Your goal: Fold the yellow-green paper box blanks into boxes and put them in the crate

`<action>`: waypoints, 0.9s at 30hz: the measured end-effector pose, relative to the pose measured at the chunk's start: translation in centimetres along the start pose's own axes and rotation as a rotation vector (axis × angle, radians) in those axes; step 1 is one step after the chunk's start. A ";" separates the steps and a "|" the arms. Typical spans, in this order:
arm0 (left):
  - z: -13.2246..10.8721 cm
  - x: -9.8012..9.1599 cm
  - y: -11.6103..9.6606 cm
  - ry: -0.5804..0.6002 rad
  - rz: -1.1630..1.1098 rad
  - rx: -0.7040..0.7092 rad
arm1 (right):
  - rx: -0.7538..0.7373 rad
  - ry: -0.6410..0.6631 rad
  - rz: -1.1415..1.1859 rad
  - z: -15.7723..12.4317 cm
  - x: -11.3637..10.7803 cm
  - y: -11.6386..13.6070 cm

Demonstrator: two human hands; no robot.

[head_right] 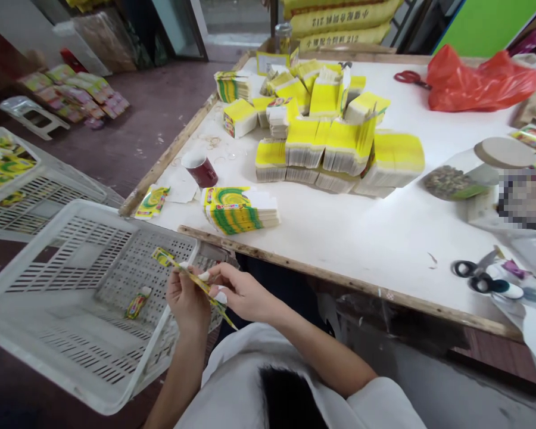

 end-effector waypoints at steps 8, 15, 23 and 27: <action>-1.2 0.2 0.4 0.197 0.037 -0.051 | 0.035 -0.092 0.030 0.5 -0.6 -0.8; -1.4 -0.6 0.9 0.044 0.099 -0.054 | 0.017 -0.115 -0.162 0.2 0.3 -1.0; -0.9 -0.3 0.1 0.084 -0.002 0.006 | -0.154 -0.252 -0.247 0.4 -2.0 -0.5; 0.3 -1.5 0.1 0.140 0.071 -0.017 | -0.362 -0.233 -0.443 -0.3 -3.4 1.2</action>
Point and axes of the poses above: each hand's wrist, its own z-axis towards the middle knuckle, its own x-axis out of the palm, y = z × x, the point moved 3 cm from there along z, towards the middle knuckle, and after that the axes turned 6 degrees about z, right-handed, at the moved point
